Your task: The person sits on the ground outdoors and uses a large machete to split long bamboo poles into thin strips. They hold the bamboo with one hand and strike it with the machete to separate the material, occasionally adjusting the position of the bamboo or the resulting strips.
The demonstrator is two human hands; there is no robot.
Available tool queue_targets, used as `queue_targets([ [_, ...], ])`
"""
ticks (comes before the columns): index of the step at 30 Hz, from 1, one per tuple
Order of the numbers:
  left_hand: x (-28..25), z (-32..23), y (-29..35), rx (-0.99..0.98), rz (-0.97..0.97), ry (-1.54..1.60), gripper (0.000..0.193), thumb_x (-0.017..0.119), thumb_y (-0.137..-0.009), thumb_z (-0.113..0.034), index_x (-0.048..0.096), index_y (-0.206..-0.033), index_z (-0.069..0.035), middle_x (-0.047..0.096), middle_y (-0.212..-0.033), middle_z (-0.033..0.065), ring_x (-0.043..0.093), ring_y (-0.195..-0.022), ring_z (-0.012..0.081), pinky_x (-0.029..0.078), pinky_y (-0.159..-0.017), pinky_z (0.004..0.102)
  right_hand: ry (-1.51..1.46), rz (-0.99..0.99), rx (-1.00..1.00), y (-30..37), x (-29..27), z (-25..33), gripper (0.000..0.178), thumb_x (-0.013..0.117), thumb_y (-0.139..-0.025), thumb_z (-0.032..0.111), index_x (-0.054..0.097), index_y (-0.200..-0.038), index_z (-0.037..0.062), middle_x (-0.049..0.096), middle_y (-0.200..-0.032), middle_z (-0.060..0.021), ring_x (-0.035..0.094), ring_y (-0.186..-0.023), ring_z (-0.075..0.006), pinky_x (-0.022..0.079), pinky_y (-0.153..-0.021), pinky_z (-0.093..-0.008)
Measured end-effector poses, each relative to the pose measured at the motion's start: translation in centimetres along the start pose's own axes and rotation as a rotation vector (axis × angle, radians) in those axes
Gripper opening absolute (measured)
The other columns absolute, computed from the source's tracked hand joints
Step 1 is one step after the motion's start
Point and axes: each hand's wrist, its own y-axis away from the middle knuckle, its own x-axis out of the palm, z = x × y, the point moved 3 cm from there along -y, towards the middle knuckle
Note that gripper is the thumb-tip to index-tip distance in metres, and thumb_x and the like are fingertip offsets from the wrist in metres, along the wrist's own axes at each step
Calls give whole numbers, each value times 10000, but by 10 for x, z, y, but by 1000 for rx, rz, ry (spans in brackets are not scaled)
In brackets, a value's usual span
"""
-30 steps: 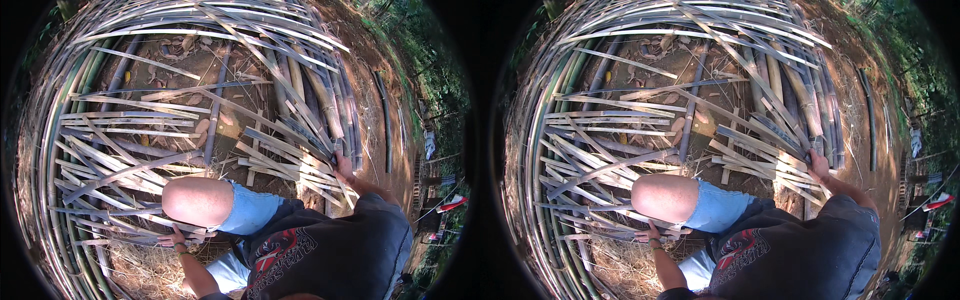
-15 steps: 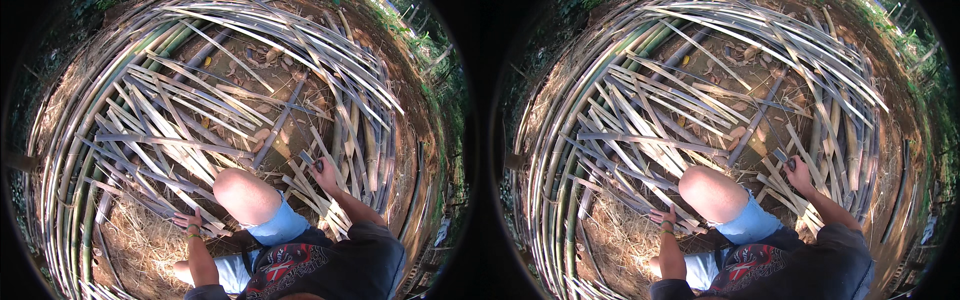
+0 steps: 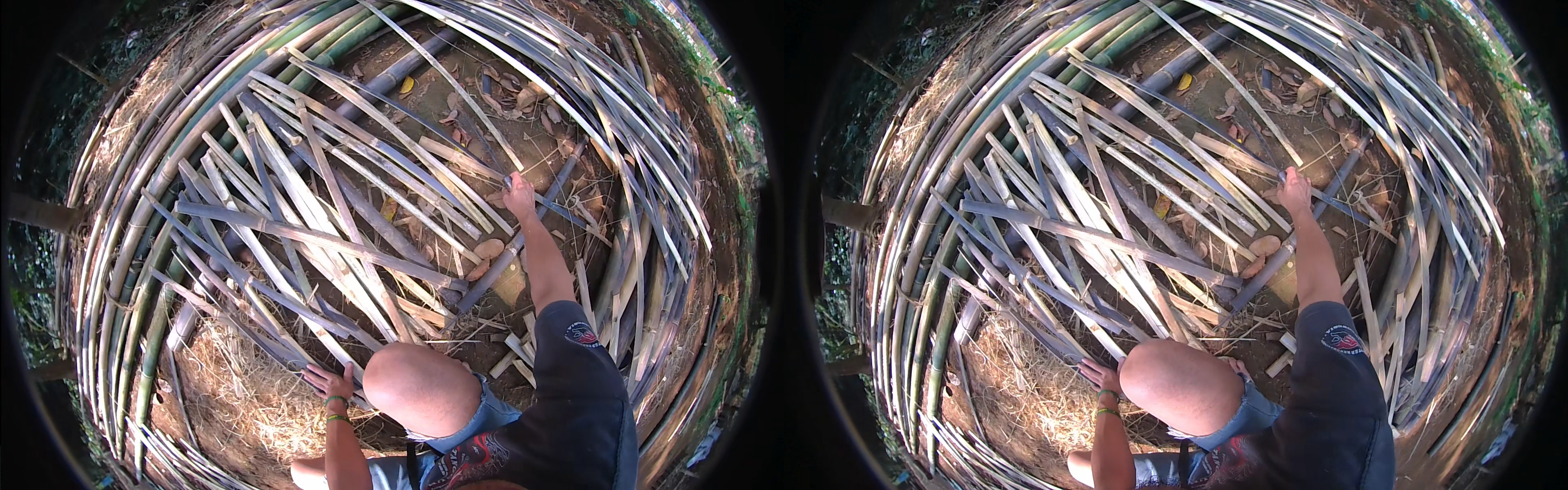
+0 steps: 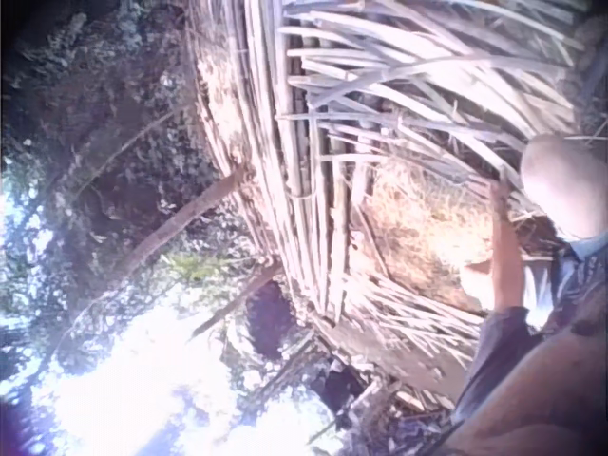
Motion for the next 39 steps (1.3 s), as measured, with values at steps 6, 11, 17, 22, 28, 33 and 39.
queue_targets([
  [6,10,7,-7,-18,-7,-76,1349,610,-768,-766,-242,-1515,-33,-238,-1600,223,-159,-1502,395,139,-1156,666,-96,-13,-53,14,-18,-19,416,738,-774,135,549,-1140,78,641,-1086,-161,624,-1027,-383,476,-895,-501],
  [11,12,3,-6,-19,-37,-48,1334,628,-769,-748,-244,-1524,-78,-242,-1606,198,-152,-1508,373,155,-1160,657,-194,-50,-228,29,-60,-6,372,735,-785,78,544,-1103,53,627,-1018,-164,628,-962,-392,506,-786,-473],
  [17,10,7,-10,15,-39,12,1328,614,-768,-761,-260,-1522,-103,-250,-1605,194,-150,-1510,364,142,-1168,646,-316,-191,-405,14,-143,28,307,728,-817,66,546,-1064,40,636,-857,-178,637,-825,-406,498,-709,-457],
  [22,11,12,-11,32,-63,26,1332,617,-775,-753,-264,-1514,-81,-257,-1596,214,-163,-1501,386,107,-1183,622,-254,-188,-300,-41,-194,23,318,700,-814,82,533,-1084,76,669,-927,-172,636,-876,-411,492,-746,-498],
  [28,-11,-21,15,-31,33,32,1356,637,-768,-746,-259,-1510,-50,-237,-1598,229,-163,-1496,405,106,-1192,604,-91,-541,-136,-59,-158,-13,331,703,-777,64,570,-1080,72,659,-937,-172,640,-916,-411,503,-769,-502],
  [33,10,10,-10,45,-77,-34,1362,621,-755,-775,-241,-1518,-47,-214,-1606,226,-136,-1507,392,135,-1168,642,-308,-162,61,-38,-51,-8,291,711,-827,192,599,-1078,97,688,-916,-176,650,-923,-413,513,-796,-500],
  [39,3,4,-3,68,-35,-6,1348,664,-783,-689,-245,-1501,0,-197,-1575,311,-121,-1486,461,64,-1190,596,-247,-92,-18,-27,10,34,300,712,-830,214,601,-1079,88,687,-907,-179,654,-914,-417,509,-803,-517],
])
